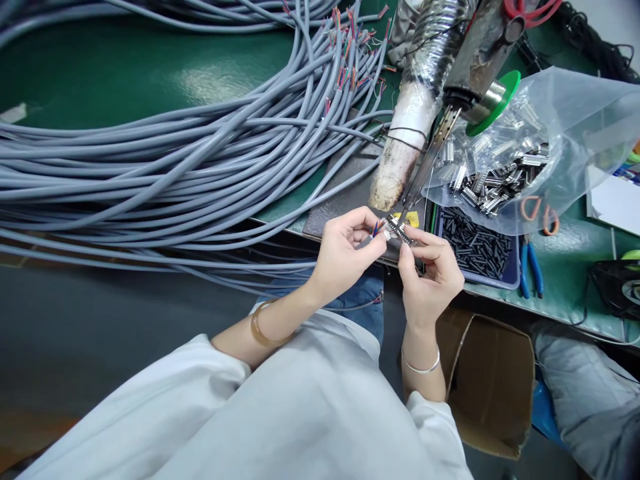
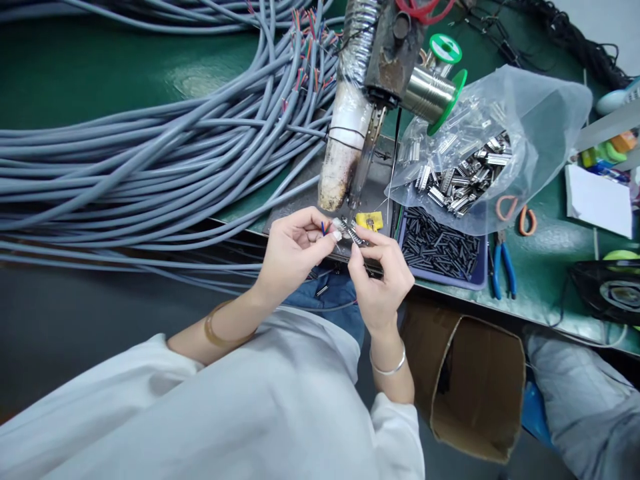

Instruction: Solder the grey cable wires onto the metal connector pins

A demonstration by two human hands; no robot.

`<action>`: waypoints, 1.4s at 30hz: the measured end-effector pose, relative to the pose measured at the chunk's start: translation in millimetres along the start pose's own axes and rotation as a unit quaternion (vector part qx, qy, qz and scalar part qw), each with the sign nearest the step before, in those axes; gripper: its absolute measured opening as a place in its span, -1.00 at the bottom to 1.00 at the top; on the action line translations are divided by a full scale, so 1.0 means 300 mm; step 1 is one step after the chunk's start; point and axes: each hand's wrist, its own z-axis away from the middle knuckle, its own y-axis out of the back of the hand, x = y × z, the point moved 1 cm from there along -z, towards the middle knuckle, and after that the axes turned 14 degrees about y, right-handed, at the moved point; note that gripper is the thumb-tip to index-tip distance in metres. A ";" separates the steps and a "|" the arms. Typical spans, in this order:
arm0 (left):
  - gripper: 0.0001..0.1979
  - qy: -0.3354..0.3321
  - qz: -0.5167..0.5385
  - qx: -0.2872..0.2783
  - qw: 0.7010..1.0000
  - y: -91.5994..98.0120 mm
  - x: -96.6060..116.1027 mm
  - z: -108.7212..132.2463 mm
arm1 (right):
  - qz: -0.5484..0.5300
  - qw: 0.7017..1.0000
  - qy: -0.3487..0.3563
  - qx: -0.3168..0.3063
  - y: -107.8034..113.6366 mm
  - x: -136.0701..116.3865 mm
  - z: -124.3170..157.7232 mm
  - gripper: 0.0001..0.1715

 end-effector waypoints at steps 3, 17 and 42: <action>-0.89 -0.008 -0.008 0.011 1.000 -0.005 0.013 0.005 | 0.019 1.000 0.022 0.000 -0.001 -0.009 -0.010 -0.86; -0.95 0.025 -0.077 -0.013 0.997 0.018 -0.006 0.026 | 0.107 0.989 0.095 -0.024 0.021 -0.024 0.023 -0.84; -0.79 0.129 0.025 -0.170 0.977 0.058 0.006 0.063 | 0.215 0.936 0.199 -0.193 0.097 -0.084 0.026 -0.89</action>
